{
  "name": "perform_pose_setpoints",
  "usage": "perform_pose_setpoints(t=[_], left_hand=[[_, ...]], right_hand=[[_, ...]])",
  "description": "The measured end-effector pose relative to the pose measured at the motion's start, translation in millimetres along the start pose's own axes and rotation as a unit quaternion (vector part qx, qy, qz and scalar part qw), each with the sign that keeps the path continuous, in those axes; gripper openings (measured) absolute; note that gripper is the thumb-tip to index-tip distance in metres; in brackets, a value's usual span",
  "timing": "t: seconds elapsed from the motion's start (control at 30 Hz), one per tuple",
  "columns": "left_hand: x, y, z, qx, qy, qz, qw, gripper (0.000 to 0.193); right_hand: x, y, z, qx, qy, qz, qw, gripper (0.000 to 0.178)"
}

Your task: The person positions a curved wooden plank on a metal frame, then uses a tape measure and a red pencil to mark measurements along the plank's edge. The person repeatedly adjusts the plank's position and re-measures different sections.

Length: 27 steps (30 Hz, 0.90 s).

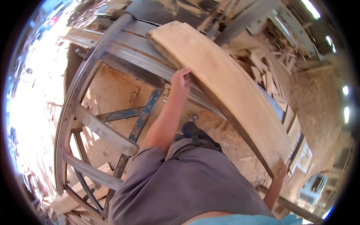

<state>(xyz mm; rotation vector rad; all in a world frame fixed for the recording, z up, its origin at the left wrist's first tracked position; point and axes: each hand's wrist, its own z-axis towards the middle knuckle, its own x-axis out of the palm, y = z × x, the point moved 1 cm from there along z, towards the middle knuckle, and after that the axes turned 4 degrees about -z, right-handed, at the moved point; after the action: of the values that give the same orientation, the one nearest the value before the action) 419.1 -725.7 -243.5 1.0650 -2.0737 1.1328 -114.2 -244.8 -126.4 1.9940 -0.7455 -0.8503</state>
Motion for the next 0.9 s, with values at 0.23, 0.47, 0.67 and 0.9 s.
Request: perform_pose_setpoints(t=[0.23,0.47,0.67,0.9], left_hand=[[72,130,-102,-0.178,0.157,0.029,0.971,0.043],[-8,168,-204,-0.151,0.087,0.111,0.978,0.060],[-142,56,-204,0.037,-0.019,0.185,0.982,0.032],[-231,-71,-319,0.181,-0.169,0.209,0.946,0.037]], right_hand=[[174,0,-59,0.013,-0.026,0.158,0.987,0.046],[302,21,-98,0.146,0.345,0.024,0.927,0.047],[326,33,-106,0.099,0.755,-0.195,0.618,0.039],[340,37,-79,0.050,0.660,-0.270,0.699,0.030]])
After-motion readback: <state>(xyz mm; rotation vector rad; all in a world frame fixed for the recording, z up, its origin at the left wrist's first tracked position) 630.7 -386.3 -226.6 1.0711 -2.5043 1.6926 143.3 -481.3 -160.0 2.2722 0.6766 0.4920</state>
